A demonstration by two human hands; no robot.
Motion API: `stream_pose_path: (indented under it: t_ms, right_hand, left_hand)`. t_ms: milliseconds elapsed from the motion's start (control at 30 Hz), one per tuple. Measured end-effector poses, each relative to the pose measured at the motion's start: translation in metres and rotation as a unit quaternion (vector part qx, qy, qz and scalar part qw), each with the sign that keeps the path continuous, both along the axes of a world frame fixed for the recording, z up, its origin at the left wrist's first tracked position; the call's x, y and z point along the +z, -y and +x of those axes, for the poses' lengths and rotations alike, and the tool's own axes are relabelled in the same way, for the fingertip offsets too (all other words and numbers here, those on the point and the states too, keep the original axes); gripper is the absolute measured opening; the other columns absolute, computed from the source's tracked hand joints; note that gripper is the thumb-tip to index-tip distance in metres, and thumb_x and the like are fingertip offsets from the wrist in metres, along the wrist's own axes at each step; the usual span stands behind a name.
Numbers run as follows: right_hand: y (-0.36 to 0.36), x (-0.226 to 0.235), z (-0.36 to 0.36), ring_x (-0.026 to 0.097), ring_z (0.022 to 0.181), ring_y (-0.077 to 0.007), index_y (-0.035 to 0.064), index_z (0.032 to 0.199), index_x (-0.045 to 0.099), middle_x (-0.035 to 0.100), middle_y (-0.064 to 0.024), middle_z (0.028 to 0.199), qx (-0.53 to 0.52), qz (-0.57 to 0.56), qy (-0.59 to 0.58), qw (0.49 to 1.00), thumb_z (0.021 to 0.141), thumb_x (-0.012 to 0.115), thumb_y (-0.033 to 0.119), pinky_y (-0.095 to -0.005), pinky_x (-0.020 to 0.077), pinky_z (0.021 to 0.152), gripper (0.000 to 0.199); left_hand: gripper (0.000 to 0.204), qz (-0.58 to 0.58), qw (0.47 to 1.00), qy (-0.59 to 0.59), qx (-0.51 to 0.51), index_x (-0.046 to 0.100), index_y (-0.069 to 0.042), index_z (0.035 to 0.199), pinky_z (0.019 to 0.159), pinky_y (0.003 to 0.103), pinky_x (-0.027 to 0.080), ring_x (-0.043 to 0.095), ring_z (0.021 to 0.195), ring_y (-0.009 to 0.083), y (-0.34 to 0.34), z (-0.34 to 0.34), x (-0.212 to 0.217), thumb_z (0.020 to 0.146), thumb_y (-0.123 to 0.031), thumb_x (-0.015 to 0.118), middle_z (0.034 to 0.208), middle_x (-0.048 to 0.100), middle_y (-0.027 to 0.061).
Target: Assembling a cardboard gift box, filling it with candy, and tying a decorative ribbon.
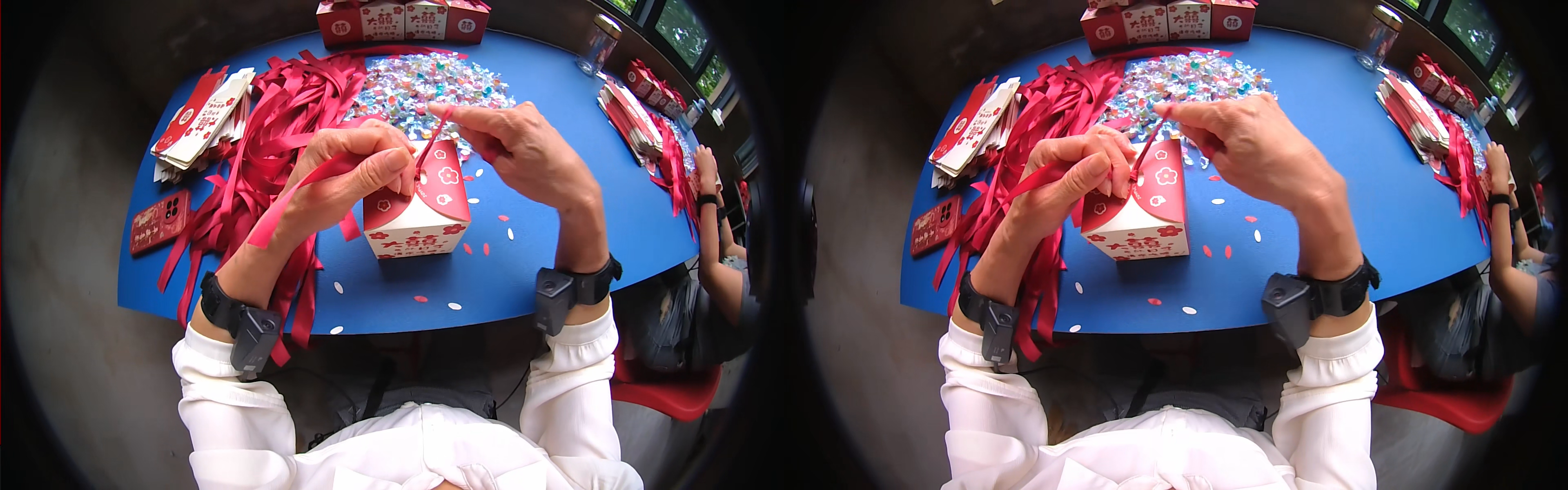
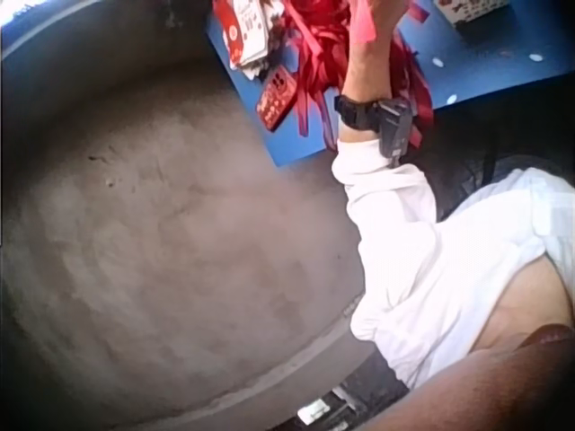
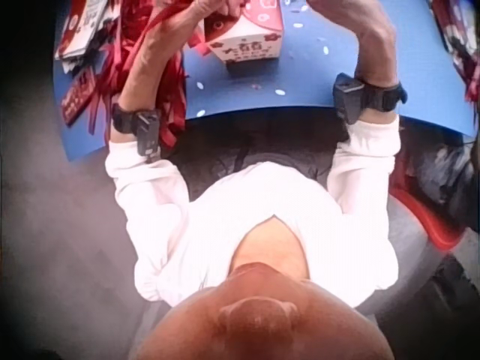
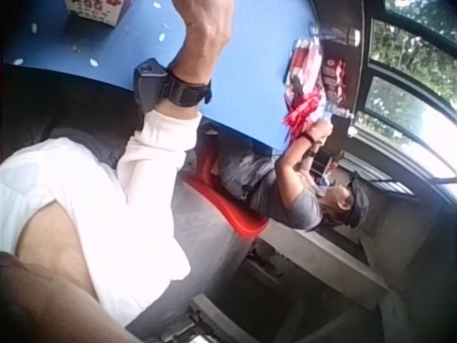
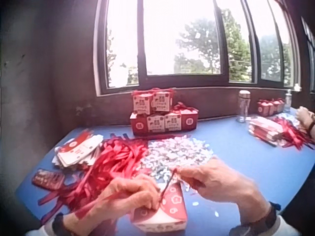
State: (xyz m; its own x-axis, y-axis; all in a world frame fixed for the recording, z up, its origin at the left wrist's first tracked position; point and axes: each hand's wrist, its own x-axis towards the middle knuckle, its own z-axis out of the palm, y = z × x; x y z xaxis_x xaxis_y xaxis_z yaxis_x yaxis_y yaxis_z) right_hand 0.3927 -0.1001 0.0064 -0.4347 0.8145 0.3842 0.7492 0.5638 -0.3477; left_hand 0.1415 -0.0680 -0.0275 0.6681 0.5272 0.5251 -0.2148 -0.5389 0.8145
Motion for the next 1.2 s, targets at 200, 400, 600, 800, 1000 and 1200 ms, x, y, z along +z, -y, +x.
stream_pose_path:
  t_ms: [200,400,600,800,1000,1200]
  right_hand:
    - [-0.018,-0.032,-0.036,0.071,0.071,-0.0170,0.0123,0.121,0.072,0.076,-0.0106,0.095,0.044,0.164,-0.238,0.956,0.090,0.066,0.001,-0.0296,0.0550,0.064,0.033]
    - [-0.016,-0.028,-0.037,0.072,0.075,-0.0120,-0.0019,0.117,0.071,0.076,-0.0113,0.101,0.111,-0.097,-0.477,0.867,0.099,0.063,0.009,-0.0255,0.0598,0.065,0.023]
    - [-0.017,-0.023,-0.026,0.073,0.074,-0.0144,-0.0046,0.117,0.070,0.075,-0.0125,0.093,0.202,-0.237,-0.484,0.818,0.099,0.064,0.017,-0.0255,0.0609,0.067,0.029]
    - [-0.016,-0.020,-0.024,0.059,0.056,-0.0072,-0.0007,0.098,0.075,0.068,-0.0038,0.068,0.239,-0.273,-0.414,0.835,0.092,0.073,0.034,-0.0219,0.0483,0.055,0.036]
    - [-0.004,-0.002,-0.031,0.058,0.060,-0.0054,-0.0006,0.084,0.075,0.071,-0.0031,0.073,0.151,-0.257,-0.304,0.905,0.089,0.076,0.018,-0.0220,0.0480,0.057,0.019]
    - [-0.008,-0.012,-0.036,0.053,0.064,-0.0009,-0.0010,0.082,0.074,0.064,0.0021,0.065,0.188,-0.173,-0.315,0.914,0.086,0.079,0.012,-0.0225,0.0454,0.057,0.015]
  left_hand:
    - [0.031,0.020,1.000,-0.007,0.013,0.066,0.002,0.079,0.080,0.030,0.050,0.060,0.087,0.0156,0.001,0.003,0.002,0.102,-0.018,0.060,0.081,0.068,0.0067]
    - [0.032,0.017,1.000,-0.019,0.012,0.066,0.002,0.078,0.080,0.030,0.050,0.061,0.086,0.0152,0.003,0.002,0.002,0.102,-0.019,0.060,0.081,0.068,0.0062]
    - [0.032,-0.065,0.998,-0.023,0.009,0.069,0.002,0.085,0.079,0.029,0.050,0.062,0.085,0.0134,0.006,0.001,0.004,0.103,-0.021,0.058,0.084,0.068,0.0058]
    - [0.033,-0.099,0.995,-0.014,0.013,0.069,0.002,0.090,0.081,0.028,0.051,0.063,0.084,0.0130,0.008,-0.001,0.001,0.104,-0.024,0.056,0.090,0.068,0.0065]
    - [0.035,-0.124,0.992,0.015,0.002,0.069,0.002,0.091,0.081,0.028,0.050,0.062,0.083,0.0130,0.006,-0.005,0.005,0.103,-0.028,0.058,0.091,0.067,0.0062]
    - [0.034,0.011,0.992,-0.035,0.117,0.069,0.000,0.090,0.073,0.023,0.044,0.057,0.084,0.0091,-0.001,-0.019,0.010,0.103,-0.029,0.056,0.094,0.064,0.0055]
